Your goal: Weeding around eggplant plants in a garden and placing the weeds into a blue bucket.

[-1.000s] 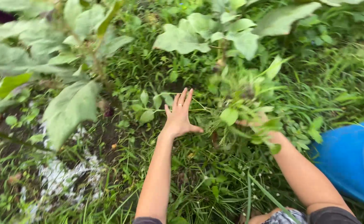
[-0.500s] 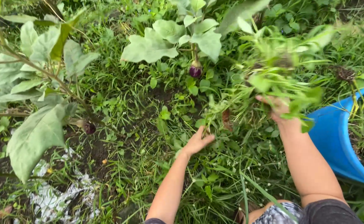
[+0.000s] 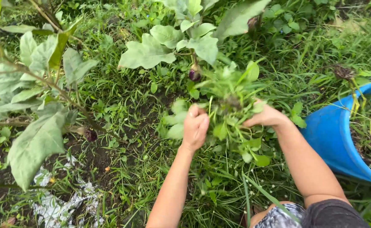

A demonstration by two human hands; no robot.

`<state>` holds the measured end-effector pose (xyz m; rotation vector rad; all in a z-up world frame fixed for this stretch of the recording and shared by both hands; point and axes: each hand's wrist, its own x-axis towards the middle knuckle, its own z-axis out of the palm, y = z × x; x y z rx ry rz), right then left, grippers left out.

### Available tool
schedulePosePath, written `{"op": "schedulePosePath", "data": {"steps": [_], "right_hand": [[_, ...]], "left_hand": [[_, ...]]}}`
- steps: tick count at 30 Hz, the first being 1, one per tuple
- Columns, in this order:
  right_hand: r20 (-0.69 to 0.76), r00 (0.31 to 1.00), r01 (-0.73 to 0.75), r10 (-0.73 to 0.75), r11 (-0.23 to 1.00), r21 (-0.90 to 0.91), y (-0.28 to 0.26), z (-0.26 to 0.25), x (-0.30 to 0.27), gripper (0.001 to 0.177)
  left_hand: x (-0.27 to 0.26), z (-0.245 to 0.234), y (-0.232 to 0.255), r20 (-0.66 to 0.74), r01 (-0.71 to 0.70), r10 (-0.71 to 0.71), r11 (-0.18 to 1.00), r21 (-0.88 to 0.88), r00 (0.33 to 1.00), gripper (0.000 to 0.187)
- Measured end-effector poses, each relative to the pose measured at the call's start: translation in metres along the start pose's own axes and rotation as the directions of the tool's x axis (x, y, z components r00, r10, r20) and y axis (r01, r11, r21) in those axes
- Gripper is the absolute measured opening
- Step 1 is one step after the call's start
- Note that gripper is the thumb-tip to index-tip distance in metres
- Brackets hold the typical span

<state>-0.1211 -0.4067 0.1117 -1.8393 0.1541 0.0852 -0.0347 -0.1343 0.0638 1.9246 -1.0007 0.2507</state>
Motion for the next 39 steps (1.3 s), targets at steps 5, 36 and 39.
{"op": "schedulePosePath", "data": {"steps": [5, 36, 39], "right_hand": [[0.082, 0.989, 0.121, -0.122, 0.993, 0.015, 0.002, 0.003, -0.015, 0.078], [-0.858, 0.374, -0.429, -0.352, 0.754, -0.497, -0.073, -0.215, -0.293, 0.082], [-0.869, 0.429, -0.791, 0.247, 0.567, -0.23, 0.019, -0.207, -0.262, 0.115]], "left_hand": [[0.065, 0.014, 0.072, -0.319, -0.25, 0.097, 0.839, -0.483, 0.943, 0.029], [0.071, 0.201, 0.183, 0.643, 0.102, 0.093, 0.96, -0.259, 0.761, 0.123], [0.005, 0.268, 0.127, 0.923, 0.218, 0.104, 0.956, -0.196, 0.371, 0.117]]}}
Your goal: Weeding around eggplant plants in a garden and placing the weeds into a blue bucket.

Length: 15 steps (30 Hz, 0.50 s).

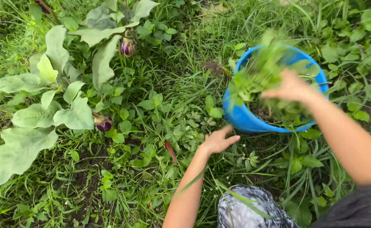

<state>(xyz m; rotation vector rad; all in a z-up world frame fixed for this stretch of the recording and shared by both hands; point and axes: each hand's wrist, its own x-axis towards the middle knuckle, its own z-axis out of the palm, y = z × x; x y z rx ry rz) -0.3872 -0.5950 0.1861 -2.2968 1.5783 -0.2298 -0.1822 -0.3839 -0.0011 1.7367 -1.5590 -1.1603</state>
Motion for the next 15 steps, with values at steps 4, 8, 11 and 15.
{"op": "schedulePosePath", "data": {"steps": [4, 8, 11, 15], "right_hand": [[0.377, 0.915, 0.015, 0.144, 0.922, -0.388, 0.076, 0.128, 0.073, 0.122], [0.289, 0.939, -0.025, 0.185, 0.877, -0.48, 0.059, 0.165, 0.095, 0.084], [0.343, 0.904, -0.021, 0.255, 0.828, -0.561, 0.046, 0.152, 0.114, 0.07], [0.297, 0.949, 0.135, 0.107, 0.714, -0.687, -0.046, 0.054, 0.04, 0.045]], "left_hand": [[-0.021, -0.018, -0.019, 0.081, -0.059, 0.034, 0.944, 0.326, 0.996, 0.089], [-0.066, -0.065, 0.006, 0.066, 0.194, -0.297, 0.76, 0.621, 0.953, 0.114], [-0.084, -0.074, -0.033, -0.062, 0.236, -0.248, 0.772, 0.591, 0.967, 0.12], [-0.119, -0.093, -0.083, -0.129, 0.259, -0.238, 0.672, 0.694, 0.963, 0.115]]}}
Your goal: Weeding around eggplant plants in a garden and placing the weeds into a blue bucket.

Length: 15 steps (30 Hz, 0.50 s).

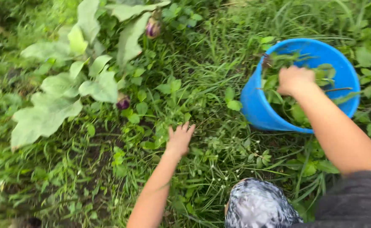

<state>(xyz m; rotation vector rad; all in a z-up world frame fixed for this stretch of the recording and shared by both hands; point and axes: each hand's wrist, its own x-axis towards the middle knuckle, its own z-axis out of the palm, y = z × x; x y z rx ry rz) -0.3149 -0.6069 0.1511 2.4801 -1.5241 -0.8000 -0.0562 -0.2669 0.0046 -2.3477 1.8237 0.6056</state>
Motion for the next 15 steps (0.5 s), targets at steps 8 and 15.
{"op": "schedulePosePath", "data": {"steps": [8, 15], "right_hand": [[-0.35, 0.857, 0.387, -0.378, 0.921, -0.048, -0.138, -0.117, -0.219, 0.016], [-0.225, 0.789, 0.577, -0.571, 0.815, -0.044, -0.249, 0.093, -0.019, 0.017]], "left_hand": [[-0.053, 0.033, -0.084, -0.436, -0.097, 0.117, 0.993, 0.068, 0.892, 0.042], [-0.073, 0.031, -0.063, -0.589, 0.018, -0.067, 0.996, -0.09, 0.805, 0.026]]}}
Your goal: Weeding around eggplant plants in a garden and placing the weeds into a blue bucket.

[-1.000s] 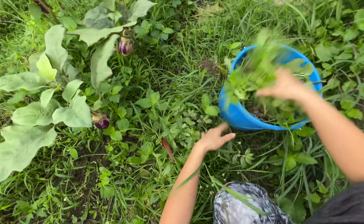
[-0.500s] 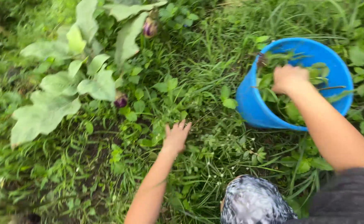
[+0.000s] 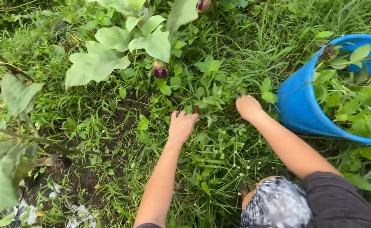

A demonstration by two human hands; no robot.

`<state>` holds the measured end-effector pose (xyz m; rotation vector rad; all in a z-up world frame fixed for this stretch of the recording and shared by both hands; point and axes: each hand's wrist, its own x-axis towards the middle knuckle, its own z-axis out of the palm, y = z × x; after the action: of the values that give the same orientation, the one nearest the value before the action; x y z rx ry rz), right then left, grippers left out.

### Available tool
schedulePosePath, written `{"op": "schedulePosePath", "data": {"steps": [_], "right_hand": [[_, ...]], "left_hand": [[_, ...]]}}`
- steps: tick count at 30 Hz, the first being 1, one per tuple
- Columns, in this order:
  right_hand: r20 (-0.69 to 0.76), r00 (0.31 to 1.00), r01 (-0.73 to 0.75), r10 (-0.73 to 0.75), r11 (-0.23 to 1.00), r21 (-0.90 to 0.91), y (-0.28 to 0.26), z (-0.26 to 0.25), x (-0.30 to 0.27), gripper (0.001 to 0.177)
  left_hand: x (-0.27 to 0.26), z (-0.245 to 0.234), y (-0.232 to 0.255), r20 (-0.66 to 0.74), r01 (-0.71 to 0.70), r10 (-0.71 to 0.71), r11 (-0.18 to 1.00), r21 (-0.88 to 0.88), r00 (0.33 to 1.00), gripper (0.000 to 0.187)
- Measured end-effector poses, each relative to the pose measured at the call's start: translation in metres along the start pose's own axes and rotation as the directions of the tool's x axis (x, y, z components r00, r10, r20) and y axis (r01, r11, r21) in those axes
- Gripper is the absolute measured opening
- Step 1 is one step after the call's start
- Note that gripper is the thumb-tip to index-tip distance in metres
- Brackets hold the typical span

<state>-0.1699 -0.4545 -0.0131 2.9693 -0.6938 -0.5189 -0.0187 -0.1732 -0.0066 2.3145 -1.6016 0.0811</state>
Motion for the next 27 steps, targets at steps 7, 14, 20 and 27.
{"op": "schedulePosePath", "data": {"steps": [7, 14, 20, 27], "right_hand": [[-0.435, 0.901, 0.145, 0.002, 0.941, 0.306, 0.02, 0.046, 0.007, 0.021], [-0.457, 0.827, -0.072, 0.328, 0.867, 0.493, 0.001, 0.033, -0.015, 0.024], [-0.272, 0.96, 0.102, 0.064, 0.827, 0.553, -0.144, 0.048, -0.025, 0.025], [-0.061, 0.988, 0.151, -0.138, 0.901, 0.407, -0.139, -0.007, -0.022, 0.027]], "left_hand": [[-0.004, -0.01, 0.019, 0.006, 0.053, -0.053, 0.999, -0.007, 0.999, 0.014], [-0.007, -0.012, 0.033, -0.035, 0.066, -0.07, 0.993, -0.1, 0.997, 0.015], [-0.066, -0.02, -0.013, -0.001, 0.24, -0.242, 0.963, -0.12, 0.97, 0.023], [-0.129, -0.019, -0.069, 0.115, 0.637, -0.639, 0.701, -0.319, 0.761, 0.034]]}}
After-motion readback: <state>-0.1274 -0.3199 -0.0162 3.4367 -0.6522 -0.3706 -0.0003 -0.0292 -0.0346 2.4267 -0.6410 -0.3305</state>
